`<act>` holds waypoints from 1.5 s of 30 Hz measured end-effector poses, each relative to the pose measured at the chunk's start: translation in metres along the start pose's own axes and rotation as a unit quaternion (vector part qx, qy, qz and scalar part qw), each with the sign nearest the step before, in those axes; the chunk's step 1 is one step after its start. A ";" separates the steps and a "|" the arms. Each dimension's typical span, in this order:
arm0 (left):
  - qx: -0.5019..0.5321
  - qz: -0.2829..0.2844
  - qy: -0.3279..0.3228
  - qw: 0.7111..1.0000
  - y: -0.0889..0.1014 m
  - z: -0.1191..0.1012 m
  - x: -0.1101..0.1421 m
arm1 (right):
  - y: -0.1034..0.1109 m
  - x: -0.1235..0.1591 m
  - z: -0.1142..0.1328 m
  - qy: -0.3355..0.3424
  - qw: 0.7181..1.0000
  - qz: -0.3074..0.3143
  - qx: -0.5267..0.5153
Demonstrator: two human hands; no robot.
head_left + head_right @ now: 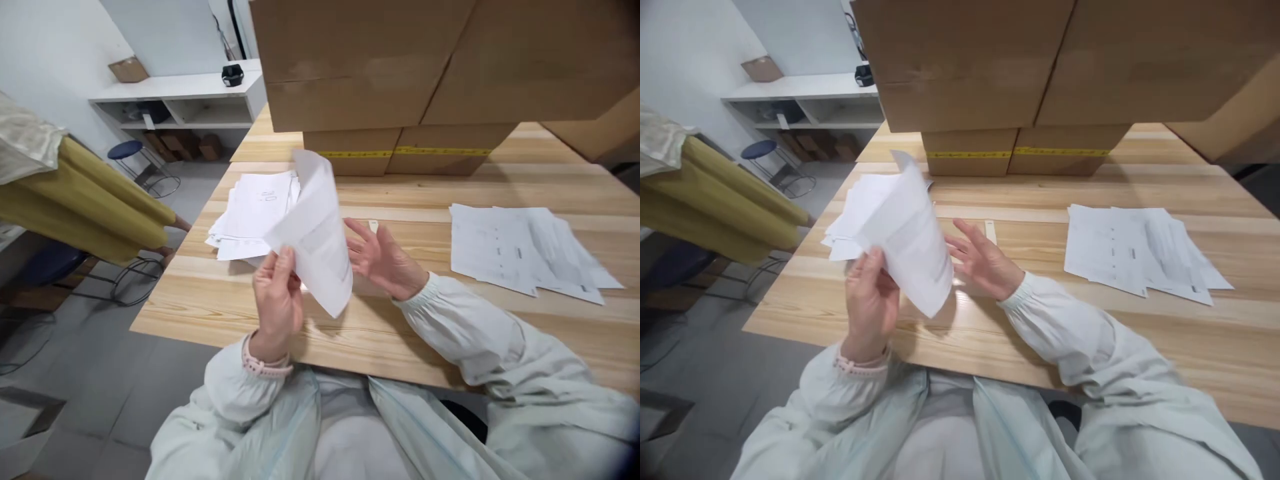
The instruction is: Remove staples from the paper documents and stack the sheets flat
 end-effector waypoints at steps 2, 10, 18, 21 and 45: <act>0.042 0.035 0.072 0.996 -0.019 0.028 0.025 | 0.025 0.023 -0.010 -0.008 0.999 -0.044 -0.016; 0.054 0.331 0.150 0.930 -0.075 0.074 0.079 | 0.110 0.093 0.041 0.220 0.944 -0.219 0.115; -0.060 0.448 0.085 0.888 -0.104 0.048 0.053 | 0.090 0.120 0.082 0.331 0.872 -0.153 0.327; -0.066 0.377 0.147 0.912 -0.105 0.070 0.047 | 0.080 0.113 0.068 0.314 0.884 -0.097 0.332; -0.123 0.226 -0.005 0.966 -0.065 0.071 0.012 | 0.182 0.137 0.090 0.338 0.866 -0.337 0.149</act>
Point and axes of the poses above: each hand's wrist, its own x-axis away from the middle knuckle, its own y-axis out of the back of the hand, z = x × y, the point moved 9 cm from there along -x, towards the middle knuckle, and after that the axes turned 8 degrees about -x, right-handed, at the moved point
